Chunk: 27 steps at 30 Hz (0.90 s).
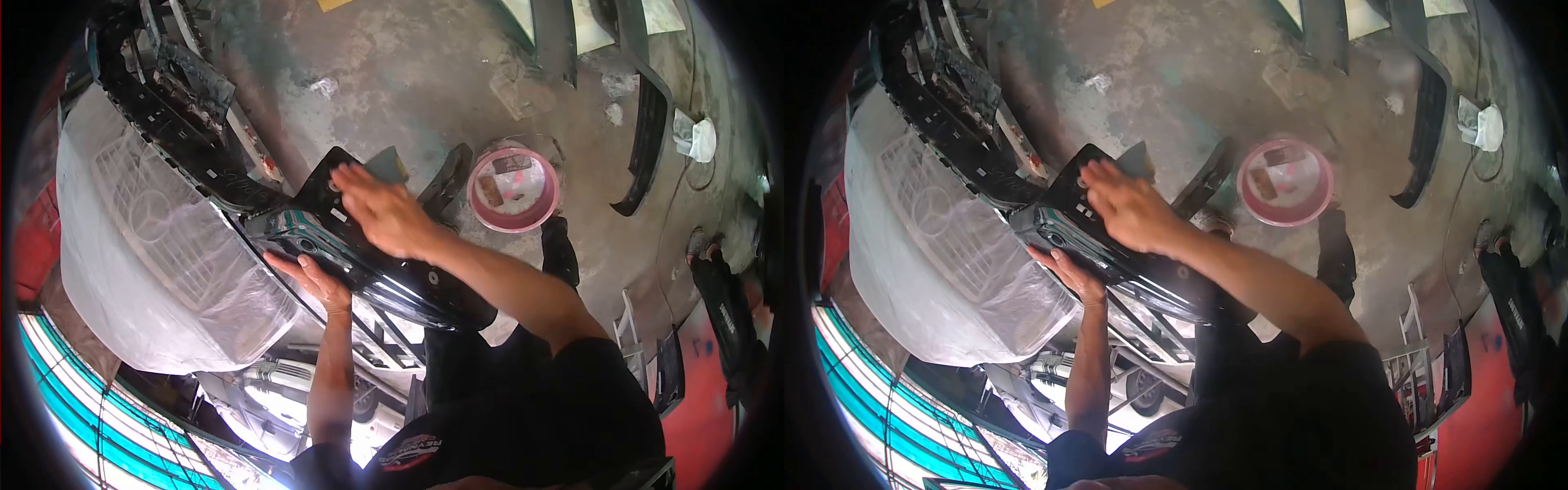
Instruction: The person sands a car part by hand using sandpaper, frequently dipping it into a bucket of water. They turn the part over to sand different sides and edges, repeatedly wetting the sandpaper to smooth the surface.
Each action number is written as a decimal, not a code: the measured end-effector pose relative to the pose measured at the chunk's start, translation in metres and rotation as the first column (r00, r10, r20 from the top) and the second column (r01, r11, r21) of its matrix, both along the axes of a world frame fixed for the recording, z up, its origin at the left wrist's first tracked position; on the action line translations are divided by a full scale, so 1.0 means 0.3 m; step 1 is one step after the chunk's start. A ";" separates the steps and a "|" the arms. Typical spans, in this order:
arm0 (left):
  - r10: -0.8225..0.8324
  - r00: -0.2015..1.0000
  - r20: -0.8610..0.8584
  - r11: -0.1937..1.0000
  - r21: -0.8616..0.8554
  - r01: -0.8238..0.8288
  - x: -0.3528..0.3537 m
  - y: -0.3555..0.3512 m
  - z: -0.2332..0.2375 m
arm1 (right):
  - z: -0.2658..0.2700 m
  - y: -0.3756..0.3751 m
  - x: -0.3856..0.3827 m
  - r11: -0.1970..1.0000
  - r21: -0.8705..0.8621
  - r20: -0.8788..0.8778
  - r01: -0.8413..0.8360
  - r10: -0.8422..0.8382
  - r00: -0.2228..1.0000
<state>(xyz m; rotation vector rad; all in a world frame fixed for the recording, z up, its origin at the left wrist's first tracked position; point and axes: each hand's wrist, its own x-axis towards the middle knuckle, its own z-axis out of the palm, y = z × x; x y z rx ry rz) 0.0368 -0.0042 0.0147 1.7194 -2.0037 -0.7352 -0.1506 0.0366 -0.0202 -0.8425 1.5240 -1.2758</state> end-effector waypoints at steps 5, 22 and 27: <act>0.013 0.997 0.081 1.000 -0.021 -0.011 -0.001 0.008 -0.012 | -0.089 -0.107 -0.062 0.980 0.195 0.106 0.031 -0.052 0.993; 0.017 1.000 0.005 1.000 -0.013 -0.017 -0.009 0.003 -0.025 | -0.107 0.010 0.008 0.990 -0.057 -0.031 0.133 -0.135 0.990; -0.002 0.999 0.033 1.000 -0.016 0.003 -0.024 0.017 -0.016 | -0.083 0.033 -0.044 0.995 0.077 -0.126 0.066 -0.056 0.990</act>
